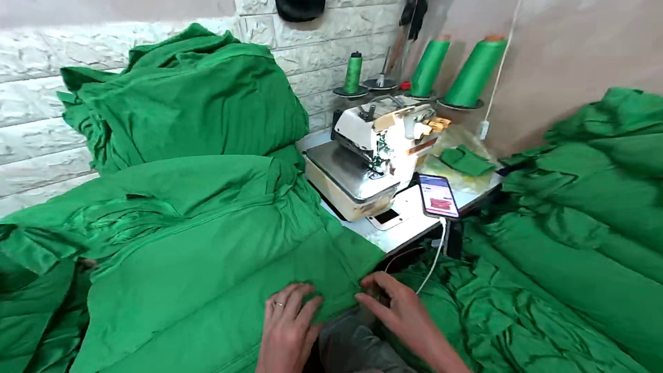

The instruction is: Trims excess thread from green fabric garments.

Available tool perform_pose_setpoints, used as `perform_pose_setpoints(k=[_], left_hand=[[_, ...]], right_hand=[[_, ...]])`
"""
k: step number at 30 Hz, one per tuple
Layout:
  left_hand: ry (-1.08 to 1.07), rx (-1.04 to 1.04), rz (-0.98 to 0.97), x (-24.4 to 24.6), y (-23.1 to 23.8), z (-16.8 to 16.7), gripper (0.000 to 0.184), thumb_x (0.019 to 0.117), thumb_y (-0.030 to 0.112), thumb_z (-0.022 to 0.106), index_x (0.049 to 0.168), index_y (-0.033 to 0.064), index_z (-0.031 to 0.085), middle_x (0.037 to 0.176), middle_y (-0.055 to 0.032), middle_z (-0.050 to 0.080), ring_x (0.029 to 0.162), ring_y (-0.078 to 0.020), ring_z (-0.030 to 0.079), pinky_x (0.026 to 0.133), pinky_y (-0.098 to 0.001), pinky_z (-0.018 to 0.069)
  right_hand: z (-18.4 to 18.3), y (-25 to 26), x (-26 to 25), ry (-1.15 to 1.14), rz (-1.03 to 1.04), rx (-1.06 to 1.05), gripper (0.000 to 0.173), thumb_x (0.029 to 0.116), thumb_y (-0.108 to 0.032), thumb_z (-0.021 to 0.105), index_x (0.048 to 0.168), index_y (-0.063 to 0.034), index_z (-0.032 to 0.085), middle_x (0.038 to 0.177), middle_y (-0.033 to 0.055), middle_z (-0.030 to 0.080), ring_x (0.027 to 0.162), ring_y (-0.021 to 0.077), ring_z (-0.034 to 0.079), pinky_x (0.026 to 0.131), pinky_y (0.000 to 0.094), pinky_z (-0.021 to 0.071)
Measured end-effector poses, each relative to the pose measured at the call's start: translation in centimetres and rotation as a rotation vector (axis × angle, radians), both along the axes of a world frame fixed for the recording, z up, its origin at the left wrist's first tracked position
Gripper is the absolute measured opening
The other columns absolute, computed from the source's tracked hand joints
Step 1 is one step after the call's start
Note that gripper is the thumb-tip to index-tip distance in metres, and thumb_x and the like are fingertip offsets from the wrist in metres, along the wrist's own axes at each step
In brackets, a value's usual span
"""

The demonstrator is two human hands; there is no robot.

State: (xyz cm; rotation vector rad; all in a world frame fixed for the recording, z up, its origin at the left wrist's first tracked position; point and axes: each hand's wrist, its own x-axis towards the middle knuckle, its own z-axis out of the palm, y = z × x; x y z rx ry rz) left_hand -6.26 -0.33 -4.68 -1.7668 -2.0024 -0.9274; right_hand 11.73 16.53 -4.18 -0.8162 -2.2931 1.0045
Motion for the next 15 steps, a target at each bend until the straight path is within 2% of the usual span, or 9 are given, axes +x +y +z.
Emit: perform_pose_setpoints(k=[2, 4, 6, 8, 10, 12, 13, 15], left_hand=[[0.026, 0.022, -0.013, 0.1, 0.0, -0.1, 0.017, 0.0970, 0.030, 0.065, 0.103, 0.0180, 0.075, 0.115, -0.0022, 0.072, 0.115, -0.0206, 0.064, 0.099, -0.0409, 0.0479], [0.044, 0.063, 0.017, 0.6, 0.0, -0.1, 0.019, 0.1002, 0.033, 0.062, 0.101, 0.0188, 0.075, 0.107, -0.0005, 0.071, 0.103, -0.0175, 0.064, 0.094, -0.0370, 0.0454], [0.025, 0.056, 0.056, 0.9, -0.3, 0.4, 0.022, 0.1018, 0.032, 0.059, 0.101, 0.0190, 0.076, 0.104, 0.0007, 0.072, 0.095, -0.0157, 0.064, 0.087, -0.0360, 0.0447], [-0.049, 0.019, 0.056, 0.9, -0.6, 0.9, 0.022, 0.1005, 0.024, 0.057, 0.103, 0.0162, 0.077, 0.103, -0.0002, 0.073, 0.092, -0.0162, 0.065, 0.081, -0.0367, 0.0469], [-0.181, -0.003, 0.053, 1.0, -0.8, 1.7, 0.019, 0.0963, 0.018, 0.060, 0.100, 0.0129, 0.077, 0.101, -0.0014, 0.074, 0.092, -0.0167, 0.068, 0.078, -0.0368, 0.0507], [-0.385, -0.011, 0.069, 1.2, -1.1, 2.6, 0.012, 0.0940, 0.016, 0.066, 0.097, 0.0094, 0.076, 0.097, -0.0024, 0.073, 0.089, -0.0140, 0.068, 0.079, -0.0326, 0.0544], [-0.484, 0.000, 0.088, 1.3, -1.1, 3.0, 0.011, 0.0931, 0.017, 0.069, 0.093, 0.0079, 0.075, 0.092, -0.0024, 0.070, 0.081, -0.0105, 0.065, 0.074, -0.0270, 0.0542], [-0.637, 0.051, 0.134, 1.4, -1.1, 3.4, 0.015, 0.0899, 0.019, 0.074, 0.085, 0.0058, 0.071, 0.082, -0.0014, 0.063, 0.067, -0.0038, 0.056, 0.060, -0.0172, 0.0475]], right_hand=[[-1.0, -0.5, -0.3, 0.027, -0.001, 0.055, 0.023, 0.0952, -0.028, 0.064, 0.099, -0.0066, 0.072, 0.091, 0.0067, 0.067, 0.073, 0.0137, 0.063, 0.065, 0.0318, 0.0553], [-0.8, -0.8, -0.7, 0.135, -0.023, 0.020, 0.018, 0.0952, -0.022, 0.058, 0.094, -0.0065, 0.068, 0.081, 0.0016, 0.064, 0.066, 0.0061, 0.059, 0.059, 0.0238, 0.0517], [0.3, -0.8, -1.0, 0.303, 0.010, -0.160, 0.014, 0.0983, -0.018, 0.055, 0.094, -0.0074, 0.063, 0.071, -0.0046, 0.058, 0.054, 0.0003, 0.051, 0.049, 0.0186, 0.0450], [1.6, -0.8, -1.7, 0.424, 0.067, -0.316, 0.009, 0.1003, -0.017, 0.054, 0.094, -0.0146, 0.058, 0.067, -0.0120, 0.054, 0.047, -0.0044, 0.046, 0.043, 0.0140, 0.0423], [2.2, -1.1, -2.7, 0.514, 0.119, -0.349, 0.007, 0.1018, -0.018, 0.053, 0.096, -0.0168, 0.057, 0.069, -0.0139, 0.057, 0.047, -0.0059, 0.047, 0.042, 0.0118, 0.0417], [2.5, -1.3, -3.8, 0.596, 0.170, -0.316, 0.004, 0.1041, -0.020, 0.055, 0.103, -0.0175, 0.057, 0.074, -0.0139, 0.062, 0.048, -0.0068, 0.049, 0.042, 0.0106, 0.0429], [2.5, -1.5, -4.4, 0.625, 0.179, -0.267, 0.006, 0.1040, -0.021, 0.056, 0.108, -0.0167, 0.058, 0.075, -0.0135, 0.060, 0.051, -0.0071, 0.049, 0.044, 0.0101, 0.0438], [2.4, -2.2, -5.4, 0.628, 0.155, -0.122, 0.015, 0.1008, -0.022, 0.061, 0.112, -0.0130, 0.057, 0.081, -0.0125, 0.059, 0.060, -0.0088, 0.051, 0.052, 0.0085, 0.0441]])
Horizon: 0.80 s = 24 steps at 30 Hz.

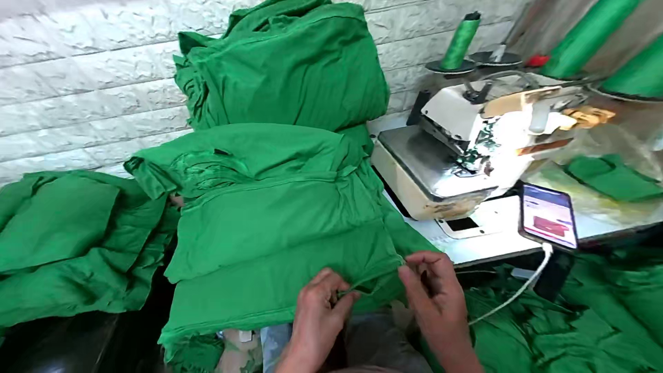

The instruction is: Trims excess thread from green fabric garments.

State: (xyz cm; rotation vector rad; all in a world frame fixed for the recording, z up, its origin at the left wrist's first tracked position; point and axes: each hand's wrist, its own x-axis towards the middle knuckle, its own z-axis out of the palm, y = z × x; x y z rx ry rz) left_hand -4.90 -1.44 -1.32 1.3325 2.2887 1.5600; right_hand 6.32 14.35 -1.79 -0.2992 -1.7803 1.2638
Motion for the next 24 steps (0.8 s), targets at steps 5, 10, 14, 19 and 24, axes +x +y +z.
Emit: perform_pose_setpoints(k=[5, 10, 14, 19, 24], left_hand=[[-0.252, 0.056, 0.006, -0.6, -0.3, 0.6, 0.021, 0.0941, 0.022, 0.072, 0.083, 0.0053, 0.070, 0.076, 0.0027, 0.062, 0.062, 0.0007, 0.055, 0.057, -0.0150, 0.0468], [-0.301, 0.113, 0.036, -1.3, -1.3, 1.2, 0.012, 0.0977, 0.015, 0.067, 0.099, 0.0046, 0.073, 0.082, 0.0016, 0.073, 0.062, -0.0015, 0.064, 0.057, -0.0177, 0.0527], [0.323, 0.143, 0.381, -3.1, -2.5, 1.2, 0.011, 0.0908, 0.004, 0.066, 0.097, -0.0003, 0.074, 0.099, -0.0114, 0.071, 0.085, -0.0115, 0.070, 0.077, -0.0226, 0.0589], [0.480, -0.093, 0.413, -5.2, -3.6, -0.9, 0.012, 0.0921, 0.001, 0.065, 0.096, 0.0020, 0.077, 0.109, -0.0128, 0.073, 0.101, -0.0258, 0.072, 0.089, -0.0388, 0.0589], [0.444, -0.201, 0.487, -4.8, -4.3, 0.6, 0.021, 0.0924, 0.006, 0.058, 0.099, 0.0089, 0.078, 0.111, -0.0047, 0.074, 0.099, -0.0277, 0.066, 0.083, -0.0454, 0.0504]], right_hand=[[-1.4, -2.8, -1.8, -0.156, -0.061, 0.141, 0.046, 0.0909, -0.043, 0.074, 0.111, -0.0049, 0.059, 0.078, -0.0033, 0.064, 0.062, -0.0025, 0.057, 0.055, 0.0164, 0.0504], [-2.6, -3.3, -3.2, -0.225, -0.181, 0.281, 0.032, 0.0869, -0.020, 0.069, 0.111, -0.0012, 0.061, 0.077, 0.0040, 0.065, 0.058, 0.0087, 0.059, 0.050, 0.0258, 0.0511], [-2.0, -1.3, -2.1, -0.128, -0.208, 0.511, 0.023, 0.0844, -0.010, 0.063, 0.104, 0.0012, 0.065, 0.089, 0.0127, 0.066, 0.064, 0.0104, 0.057, 0.055, 0.0182, 0.0473], [-3.7, 0.3, 0.4, -0.191, 0.013, 0.820, 0.016, 0.0897, -0.012, 0.061, 0.096, -0.0134, 0.076, 0.102, 0.0092, 0.072, 0.065, 0.0159, 0.067, 0.050, 0.0276, 0.0543], [-4.3, 0.9, 3.0, -0.277, 0.234, 0.578, 0.022, 0.0985, -0.033, 0.067, 0.097, -0.0129, 0.074, 0.094, 0.0036, 0.068, 0.069, 0.0054, 0.061, 0.058, 0.0173, 0.0508]])
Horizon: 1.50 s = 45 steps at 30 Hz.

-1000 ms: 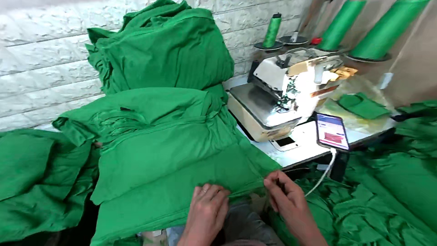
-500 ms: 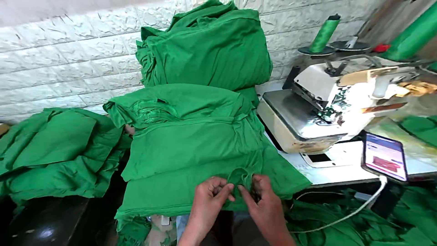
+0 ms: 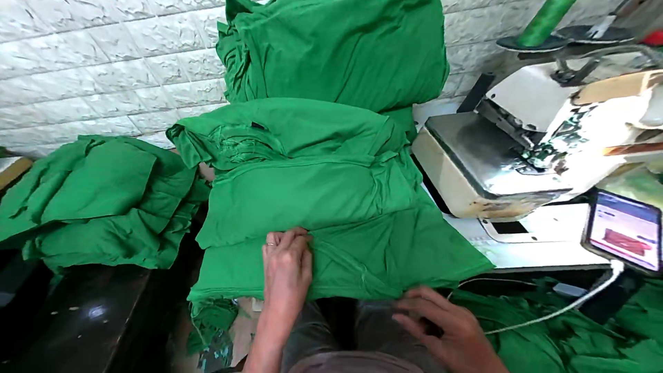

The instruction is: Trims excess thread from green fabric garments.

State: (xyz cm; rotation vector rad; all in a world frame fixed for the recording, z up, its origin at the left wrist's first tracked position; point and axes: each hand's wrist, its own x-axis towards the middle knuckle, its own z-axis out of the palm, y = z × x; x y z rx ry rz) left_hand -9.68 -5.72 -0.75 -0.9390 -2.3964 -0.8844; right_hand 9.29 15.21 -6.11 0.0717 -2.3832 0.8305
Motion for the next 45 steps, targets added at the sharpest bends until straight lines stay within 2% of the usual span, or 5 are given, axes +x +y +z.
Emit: perform_pose_setpoints(k=[7, 12, 16, 19, 45], left_hand=[[-0.439, 0.218, -0.348, 4.8, 3.7, 1.2, 0.031, 0.1039, 0.020, 0.056, 0.122, -0.0049, 0.057, 0.090, -0.0078, 0.067, 0.073, -0.0132, 0.066, 0.065, -0.0299, 0.0579], [-0.116, 0.046, -0.310, 4.8, 3.8, -1.9, 0.010, 0.0933, 0.013, 0.070, 0.089, 0.0033, 0.070, 0.095, -0.0108, 0.067, 0.089, -0.0225, 0.068, 0.080, -0.0322, 0.0584], [-0.322, 0.075, -0.369, 4.4, 1.7, -1.3, 0.013, 0.0974, 0.015, 0.066, 0.093, 0.0035, 0.071, 0.108, -0.0093, 0.068, 0.096, -0.0137, 0.067, 0.085, -0.0256, 0.0572], [-0.300, 0.108, -0.357, 4.9, 1.8, -1.6, 0.010, 0.0949, 0.011, 0.065, 0.093, 0.0034, 0.072, 0.111, -0.0108, 0.069, 0.103, -0.0160, 0.067, 0.090, -0.0274, 0.0563], [-0.298, 0.222, -0.374, 5.2, 1.9, -2.4, 0.007, 0.0914, 0.008, 0.065, 0.089, 0.0048, 0.071, 0.104, -0.0086, 0.068, 0.100, -0.0138, 0.066, 0.086, -0.0241, 0.0554]], right_hand=[[1.0, -1.6, -1.1, -0.210, -0.315, -0.381, 0.033, 0.1004, -0.034, 0.059, 0.093, -0.0056, 0.074, 0.068, -0.0015, 0.066, 0.057, 0.0025, 0.059, 0.053, 0.0217, 0.0514], [-0.7, -1.5, -0.9, -0.194, -0.311, -0.363, 0.023, 0.0954, -0.031, 0.063, 0.089, -0.0112, 0.073, 0.068, -0.0063, 0.065, 0.057, -0.0031, 0.057, 0.052, 0.0156, 0.0489], [2.5, -0.6, 0.3, -0.267, -0.380, -0.282, 0.039, 0.0896, -0.038, 0.073, 0.108, -0.0044, 0.066, 0.072, 0.0042, 0.063, 0.057, 0.0168, 0.058, 0.051, 0.0407, 0.0510], [4.0, -0.3, -0.2, -0.154, -0.336, -0.233, 0.050, 0.1018, -0.042, 0.058, 0.127, 0.0007, 0.052, 0.092, 0.0067, 0.066, 0.074, 0.0081, 0.062, 0.063, 0.0266, 0.0551], [1.1, -2.5, -5.3, 0.193, -0.214, 0.054, 0.020, 0.0958, -0.025, 0.067, 0.100, -0.0091, 0.078, 0.092, 0.0084, 0.071, 0.079, 0.0128, 0.068, 0.066, 0.0227, 0.0552]])
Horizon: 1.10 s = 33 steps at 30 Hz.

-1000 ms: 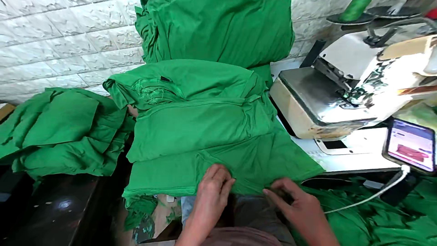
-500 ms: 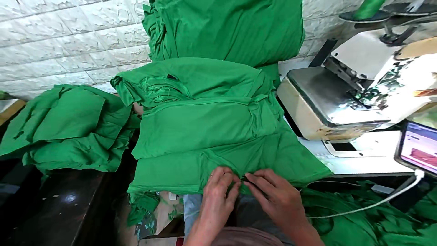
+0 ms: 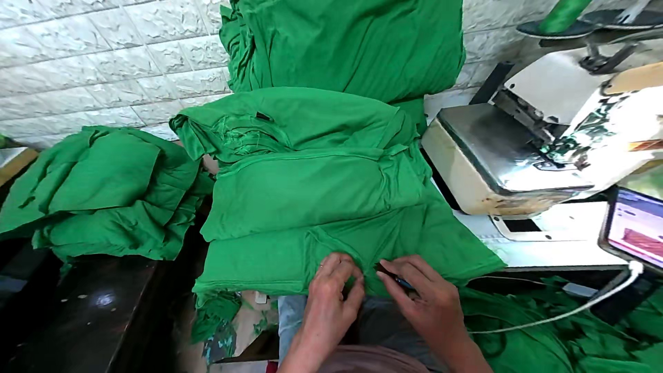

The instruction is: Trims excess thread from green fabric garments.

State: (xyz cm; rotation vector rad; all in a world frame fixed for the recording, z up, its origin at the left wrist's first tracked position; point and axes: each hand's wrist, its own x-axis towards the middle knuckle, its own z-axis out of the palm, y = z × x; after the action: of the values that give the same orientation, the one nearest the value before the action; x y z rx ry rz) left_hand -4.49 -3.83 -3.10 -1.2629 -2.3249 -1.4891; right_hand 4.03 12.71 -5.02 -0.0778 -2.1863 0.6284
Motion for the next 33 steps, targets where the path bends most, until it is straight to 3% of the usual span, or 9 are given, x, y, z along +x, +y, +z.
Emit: perform_pose_setpoints(k=[5, 12, 19, 25, 27, 29, 33], left_hand=[[-0.021, 0.031, -0.011, 0.0, 0.0, -0.1, 0.008, 0.0926, 0.009, 0.065, 0.091, 0.0046, 0.071, 0.104, -0.0082, 0.068, 0.098, -0.0128, 0.066, 0.085, -0.0244, 0.0561], [-0.044, 0.013, -0.027, 0.0, -0.2, 0.0, 0.008, 0.0928, 0.010, 0.067, 0.090, 0.0056, 0.073, 0.105, -0.0070, 0.068, 0.101, -0.0122, 0.064, 0.087, -0.0238, 0.0540], [0.010, -0.020, -0.018, -0.2, 0.1, -0.1, 0.007, 0.0895, 0.007, 0.066, 0.087, 0.0055, 0.072, 0.101, -0.0077, 0.068, 0.100, -0.0150, 0.065, 0.087, -0.0259, 0.0543], [0.023, -0.008, 0.002, -0.1, 0.3, -0.3, 0.007, 0.0888, 0.008, 0.065, 0.086, 0.0057, 0.071, 0.101, -0.0077, 0.068, 0.099, -0.0151, 0.065, 0.085, -0.0258, 0.0545], [0.042, -0.001, 0.032, 0.1, 0.5, -0.2, 0.007, 0.0867, 0.007, 0.062, 0.090, 0.0039, 0.068, 0.099, -0.0091, 0.068, 0.095, -0.0170, 0.066, 0.083, -0.0279, 0.0561], [0.091, -0.029, 0.084, 0.6, 0.9, -0.1, 0.019, 0.0819, 0.010, 0.062, 0.099, 0.0018, 0.064, 0.096, -0.0106, 0.066, 0.091, -0.0195, 0.065, 0.079, -0.0297, 0.0558], [0.222, -0.101, 0.194, 1.3, 1.8, -0.4, 0.034, 0.0802, 0.021, 0.071, 0.106, -0.0002, 0.066, 0.100, -0.0139, 0.066, 0.092, -0.0260, 0.066, 0.080, -0.0352, 0.0566]], right_hand=[[-0.5, -0.2, 0.4, 0.003, 0.031, 0.061, 0.019, 0.0955, -0.027, 0.068, 0.101, -0.0125, 0.077, 0.093, 0.0065, 0.071, 0.081, 0.0129, 0.067, 0.068, 0.0225, 0.0548], [-0.7, -1.1, -0.5, 0.047, -0.018, 0.046, 0.018, 0.0948, -0.024, 0.068, 0.100, -0.0097, 0.078, 0.091, 0.0082, 0.071, 0.079, 0.0128, 0.066, 0.067, 0.0203, 0.0532], [-0.5, -1.1, -0.6, 0.047, -0.060, 0.153, 0.020, 0.0976, -0.021, 0.065, 0.096, -0.0096, 0.080, 0.088, 0.0074, 0.073, 0.076, 0.0163, 0.069, 0.065, 0.0261, 0.0546], [-0.9, -1.1, -0.4, 0.070, -0.057, 0.167, 0.018, 0.0966, -0.023, 0.067, 0.099, -0.0095, 0.079, 0.090, 0.0091, 0.072, 0.081, 0.0170, 0.068, 0.070, 0.0237, 0.0538], [-0.7, -1.0, -0.1, 0.019, -0.054, 0.142, 0.020, 0.0961, -0.025, 0.066, 0.100, -0.0099, 0.078, 0.092, 0.0089, 0.072, 0.080, 0.0170, 0.069, 0.068, 0.0255, 0.0556], [-0.4, -0.7, 0.3, -0.029, -0.046, 0.077, 0.022, 0.0938, -0.027, 0.066, 0.099, -0.0086, 0.076, 0.093, 0.0095, 0.072, 0.075, 0.0170, 0.068, 0.062, 0.0275, 0.0558], [-0.4, -0.1, 1.2, -0.041, -0.014, -0.149, 0.025, 0.0895, -0.025, 0.068, 0.103, -0.0048, 0.073, 0.093, 0.0073, 0.070, 0.076, 0.0043, 0.062, 0.066, 0.0147, 0.0523]])
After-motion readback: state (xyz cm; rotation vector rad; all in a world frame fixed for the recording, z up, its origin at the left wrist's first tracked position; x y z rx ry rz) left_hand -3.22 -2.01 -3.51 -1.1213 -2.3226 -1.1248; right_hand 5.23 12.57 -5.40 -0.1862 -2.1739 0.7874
